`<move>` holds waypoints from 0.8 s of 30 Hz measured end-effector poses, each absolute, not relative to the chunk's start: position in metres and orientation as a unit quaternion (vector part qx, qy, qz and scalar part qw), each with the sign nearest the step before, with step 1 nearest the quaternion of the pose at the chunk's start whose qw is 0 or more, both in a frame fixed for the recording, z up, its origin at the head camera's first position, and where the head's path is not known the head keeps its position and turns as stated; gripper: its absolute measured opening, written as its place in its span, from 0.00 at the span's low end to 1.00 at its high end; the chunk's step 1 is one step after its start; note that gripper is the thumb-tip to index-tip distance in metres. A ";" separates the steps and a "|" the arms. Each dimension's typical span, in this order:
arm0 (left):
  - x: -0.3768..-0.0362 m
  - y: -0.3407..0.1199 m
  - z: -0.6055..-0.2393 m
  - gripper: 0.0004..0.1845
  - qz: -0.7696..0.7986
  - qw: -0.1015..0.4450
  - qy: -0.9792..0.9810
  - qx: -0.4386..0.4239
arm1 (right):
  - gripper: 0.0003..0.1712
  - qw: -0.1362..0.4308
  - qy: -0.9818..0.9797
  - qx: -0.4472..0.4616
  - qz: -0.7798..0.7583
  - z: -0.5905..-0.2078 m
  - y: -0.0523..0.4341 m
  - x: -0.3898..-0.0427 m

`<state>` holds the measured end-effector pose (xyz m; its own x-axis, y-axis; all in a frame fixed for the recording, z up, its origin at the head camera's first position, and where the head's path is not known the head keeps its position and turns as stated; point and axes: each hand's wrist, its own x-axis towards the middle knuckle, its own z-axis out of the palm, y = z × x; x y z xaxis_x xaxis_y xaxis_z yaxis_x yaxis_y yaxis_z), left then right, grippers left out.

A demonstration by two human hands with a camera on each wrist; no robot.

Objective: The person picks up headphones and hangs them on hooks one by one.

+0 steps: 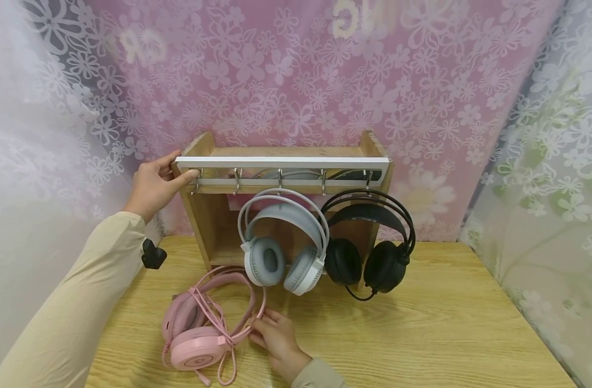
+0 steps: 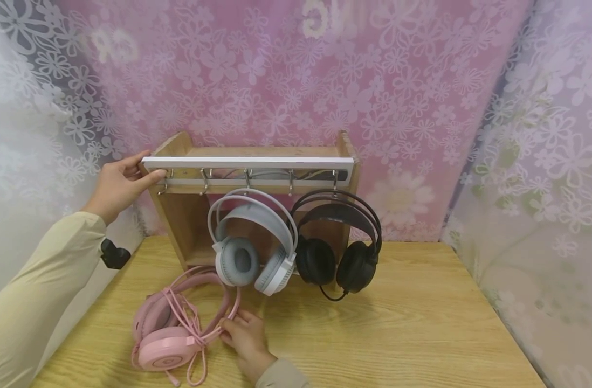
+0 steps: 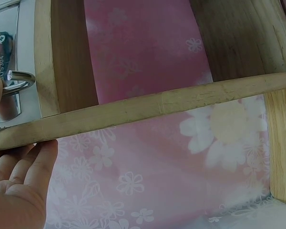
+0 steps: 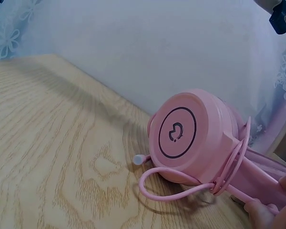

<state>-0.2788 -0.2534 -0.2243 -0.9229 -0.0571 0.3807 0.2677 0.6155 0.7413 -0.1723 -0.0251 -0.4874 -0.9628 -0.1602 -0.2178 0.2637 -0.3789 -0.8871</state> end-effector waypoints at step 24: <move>-0.279 -0.254 -0.224 0.42 -0.427 0.188 -0.882 -0.063 | 0.36 0.112 0.548 0.011 -0.829 -0.472 -0.042 -0.164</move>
<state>-0.2786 -0.2538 -0.2244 -0.9211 -0.0488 0.3862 0.2728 0.6269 0.7298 -0.1645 -0.0421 -0.4722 -0.9746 -0.1742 -0.1407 0.1976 -0.3736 -0.9063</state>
